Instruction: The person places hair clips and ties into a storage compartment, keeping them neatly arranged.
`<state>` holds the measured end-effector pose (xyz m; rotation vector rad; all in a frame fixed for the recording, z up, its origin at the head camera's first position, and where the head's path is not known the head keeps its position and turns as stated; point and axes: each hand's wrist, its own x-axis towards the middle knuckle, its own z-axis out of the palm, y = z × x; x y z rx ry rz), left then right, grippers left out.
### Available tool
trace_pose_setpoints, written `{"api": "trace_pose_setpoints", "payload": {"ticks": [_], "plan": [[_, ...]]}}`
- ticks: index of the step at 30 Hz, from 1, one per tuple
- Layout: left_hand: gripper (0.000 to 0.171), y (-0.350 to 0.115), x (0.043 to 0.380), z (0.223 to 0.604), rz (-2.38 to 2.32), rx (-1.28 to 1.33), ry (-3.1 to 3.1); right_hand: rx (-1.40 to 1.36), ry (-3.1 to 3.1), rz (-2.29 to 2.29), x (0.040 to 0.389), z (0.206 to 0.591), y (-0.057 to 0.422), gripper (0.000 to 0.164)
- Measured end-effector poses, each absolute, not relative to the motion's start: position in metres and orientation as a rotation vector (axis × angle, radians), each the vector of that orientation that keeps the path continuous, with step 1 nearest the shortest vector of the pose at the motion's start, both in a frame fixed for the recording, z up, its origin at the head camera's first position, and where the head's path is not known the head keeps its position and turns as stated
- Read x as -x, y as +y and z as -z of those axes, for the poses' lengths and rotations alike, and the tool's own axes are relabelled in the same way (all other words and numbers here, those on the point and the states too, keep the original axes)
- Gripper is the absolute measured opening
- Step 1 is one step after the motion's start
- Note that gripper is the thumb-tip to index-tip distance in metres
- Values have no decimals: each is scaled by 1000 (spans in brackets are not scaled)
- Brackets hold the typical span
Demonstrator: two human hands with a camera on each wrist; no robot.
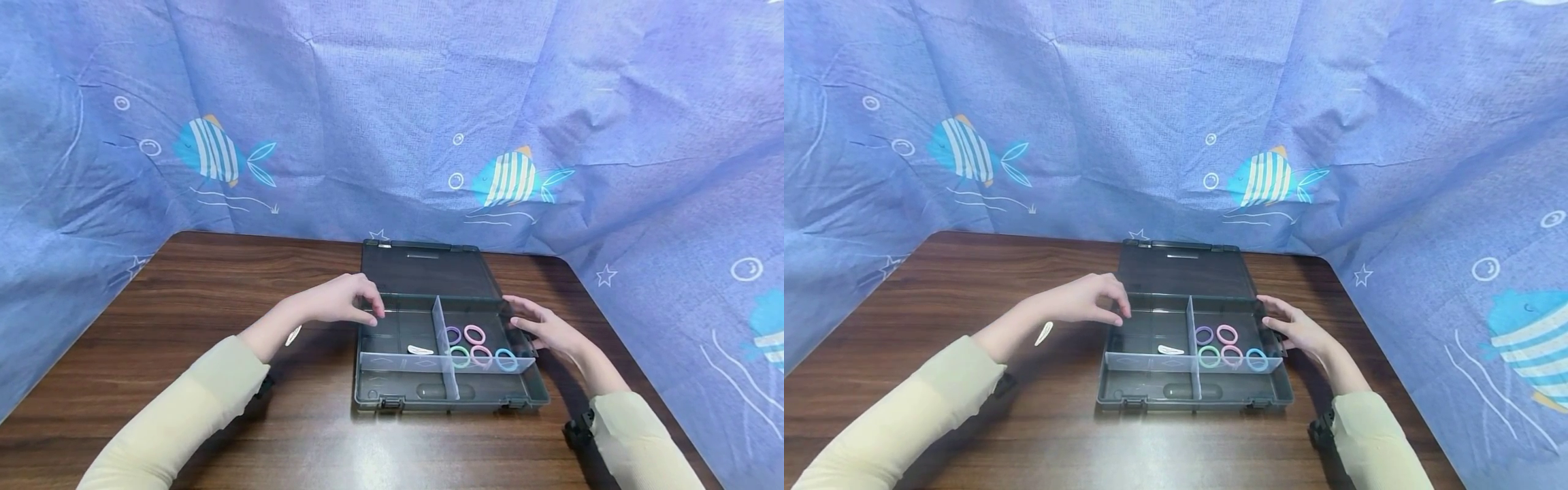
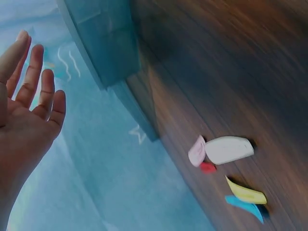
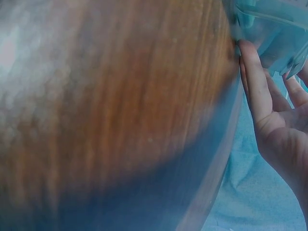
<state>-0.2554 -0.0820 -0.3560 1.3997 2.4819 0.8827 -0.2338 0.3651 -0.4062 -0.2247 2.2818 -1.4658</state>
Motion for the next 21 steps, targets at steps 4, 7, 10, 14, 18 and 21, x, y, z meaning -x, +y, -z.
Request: {"api": "trace_pose_setpoints", "payload": {"ticks": [4, 7, 10, 14, 18, 21], "plan": [[11, -98, 255, 355, -894, -1402, 2514, 225, 2290, 1455, 234, 406, 366, 60], [11, -109, 255, 354, -903, -1395, 2550, 221, 2294, 1453, 234, 406, 366, 59], [14, -120, 254, 355, -907, -1372, 2588, 221, 2296, 1449, 234, 405, 366, 59], [14, -136, 254, 358, -938, -1298, 2608, 223, 2300, 1443, 233, 406, 366, 59], [13, -151, 253, 362, -974, -1210, 2621, 217, 2298, 1446, 233, 406, 365, 59], [13, -164, 253, 366, -987, -1168, 2647, 216, 2297, 1443, 233, 405, 365, 59]]}}
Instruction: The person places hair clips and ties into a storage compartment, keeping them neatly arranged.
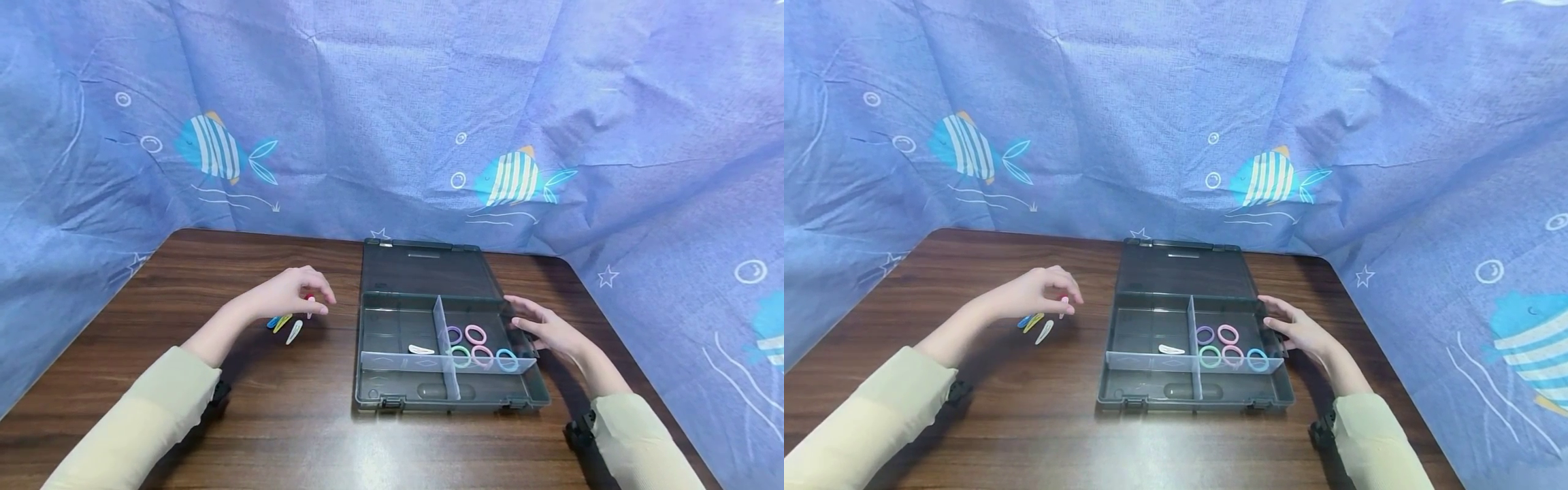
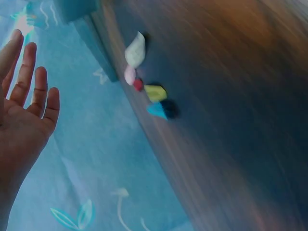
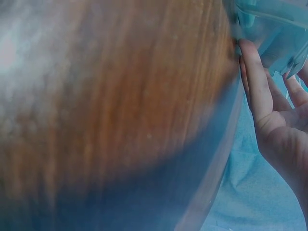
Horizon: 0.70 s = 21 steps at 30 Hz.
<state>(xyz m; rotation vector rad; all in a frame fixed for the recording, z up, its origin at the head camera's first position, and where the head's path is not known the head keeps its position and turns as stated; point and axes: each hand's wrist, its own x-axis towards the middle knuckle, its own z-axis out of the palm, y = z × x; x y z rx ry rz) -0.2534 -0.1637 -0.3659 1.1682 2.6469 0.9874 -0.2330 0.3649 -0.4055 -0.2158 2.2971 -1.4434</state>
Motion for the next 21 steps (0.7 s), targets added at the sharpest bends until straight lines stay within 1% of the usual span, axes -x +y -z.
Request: {"api": "trace_pose_setpoints", "payload": {"ticks": [9, 21], "plan": [[16, -197, 259, 376, -993, -1179, 2751, 207, 2287, 1453, 232, 405, 365, 62], [16, -237, 273, 396, -884, -916, 2783, 205, 2290, 1449, 233, 405, 365, 62]]}}
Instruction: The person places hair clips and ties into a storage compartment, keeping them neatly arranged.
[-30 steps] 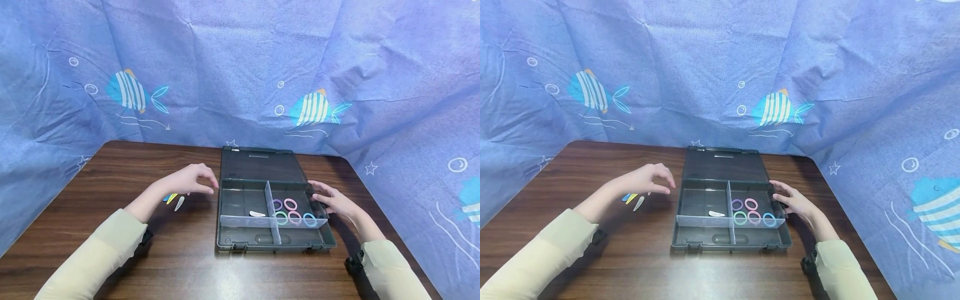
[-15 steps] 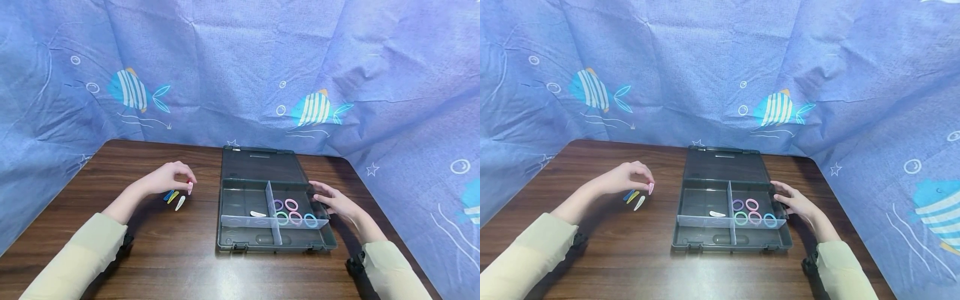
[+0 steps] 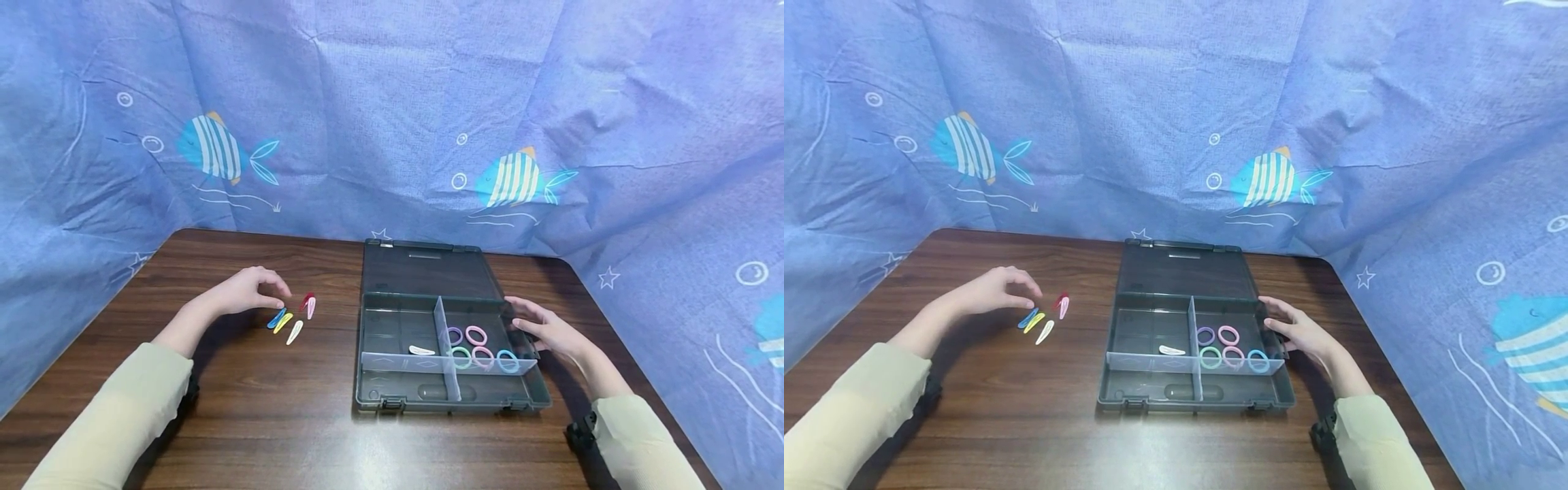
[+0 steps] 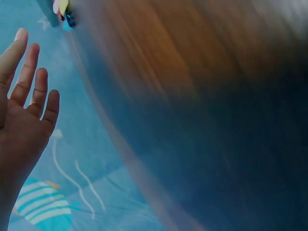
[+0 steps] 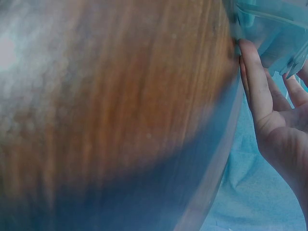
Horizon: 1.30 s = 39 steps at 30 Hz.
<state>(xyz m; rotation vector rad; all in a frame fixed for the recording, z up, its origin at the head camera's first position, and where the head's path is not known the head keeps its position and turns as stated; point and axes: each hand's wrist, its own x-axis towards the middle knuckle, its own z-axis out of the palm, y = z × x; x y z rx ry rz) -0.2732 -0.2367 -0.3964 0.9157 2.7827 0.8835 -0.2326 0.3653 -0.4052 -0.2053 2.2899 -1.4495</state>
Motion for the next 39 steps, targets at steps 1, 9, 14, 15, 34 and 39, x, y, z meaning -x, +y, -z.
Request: {"api": "trace_pose_setpoints", "payload": {"ticks": [1, 9, 14, 15, 34, 39], "plan": [[17, -239, 274, 397, -879, -909, 2769, 204, 2291, 1447, 233, 405, 365, 62], [21, -245, 278, 403, -821, -924, 2662, 201, 2303, 1441, 232, 406, 366, 61], [21, -244, 279, 405, -814, -931, 2643, 206, 2290, 1457, 232, 405, 367, 62], [21, -244, 279, 405, -815, -927, 2639, 208, 2289, 1457, 231, 405, 367, 62], [18, -240, 281, 412, -820, -942, 2619, 225, 2287, 1449, 233, 405, 366, 60], [16, -239, 281, 411, -869, -908, 2576, 203, 2313, 1414, 233, 405, 366, 60]]}}
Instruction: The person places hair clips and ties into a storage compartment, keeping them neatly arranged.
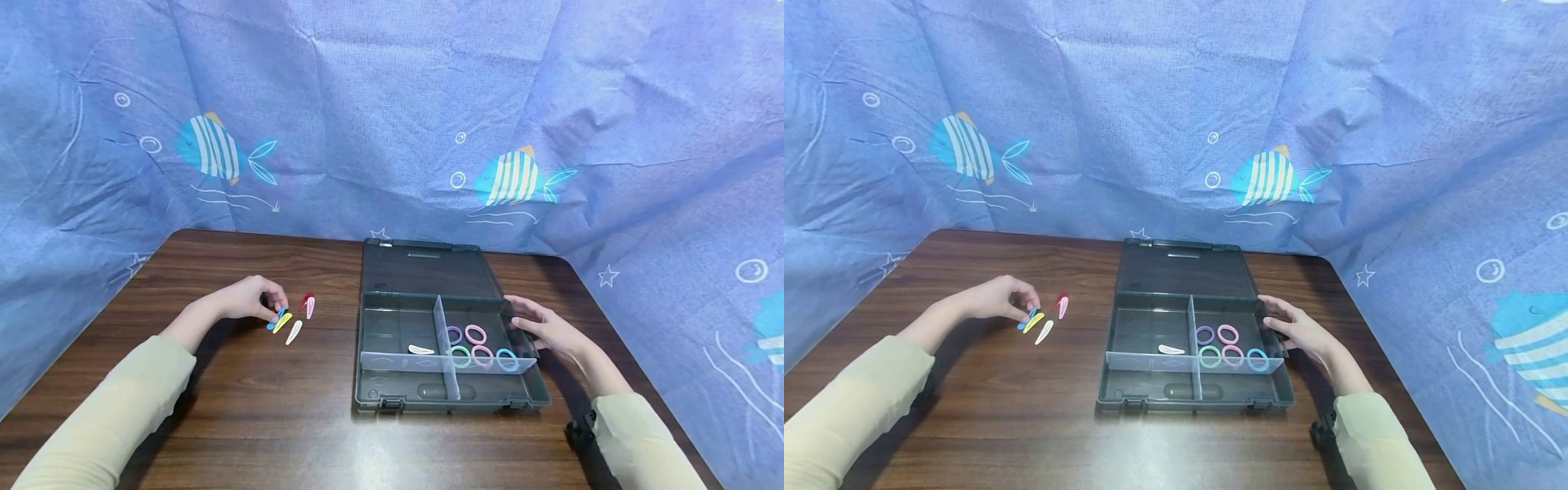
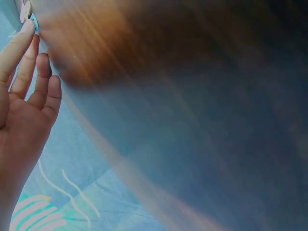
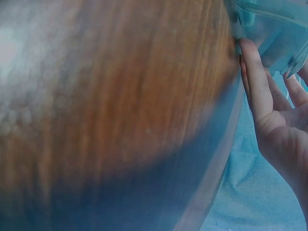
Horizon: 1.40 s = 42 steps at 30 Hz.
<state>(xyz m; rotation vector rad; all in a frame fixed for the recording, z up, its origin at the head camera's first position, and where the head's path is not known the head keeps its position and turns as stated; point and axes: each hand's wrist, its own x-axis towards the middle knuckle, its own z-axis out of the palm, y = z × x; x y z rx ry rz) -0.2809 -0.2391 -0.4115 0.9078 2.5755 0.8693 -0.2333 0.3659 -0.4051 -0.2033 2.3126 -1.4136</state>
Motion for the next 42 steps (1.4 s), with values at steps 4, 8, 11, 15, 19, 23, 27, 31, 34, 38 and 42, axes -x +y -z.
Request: {"api": "trace_pose_setpoints", "payload": {"ticks": [4, 8, 11, 15, 19, 23, 27, 31, 34, 38, 42], "plan": [[14, -239, 281, 411, -927, -907, 2527, 189, 2331, 1391, 233, 405, 366, 60], [15, -239, 281, 411, -927, -932, 2520, 201, 2331, 1397, 232, 405, 367, 61], [15, -238, 281, 411, -923, -947, 2516, 200, 2332, 1394, 231, 405, 367, 61], [16, -238, 281, 411, -926, -960, 2505, 195, 2336, 1387, 230, 404, 366, 61], [14, -238, 282, 410, -915, -989, 2517, 198, 2317, 1404, 230, 403, 365, 60], [13, -237, 281, 406, -927, -1039, 2526, 199, 2294, 1426, 231, 403, 365, 60], [14, -234, 280, 399, -936, -1047, 2525, 204, 2296, 1429, 232, 404, 364, 59], [16, -230, 279, 392, -944, -1011, 2510, 201, 2294, 1432, 232, 404, 364, 59], [16, -227, 279, 387, -952, -1012, 2496, 204, 2298, 1427, 232, 404, 364, 59], [16, -221, 279, 379, -954, -1045, 2489, 210, 2307, 1417, 233, 404, 364, 58], [18, -213, 279, 373, -981, -1042, 2470, 203, 2295, 1428, 233, 404, 365, 58]]}}
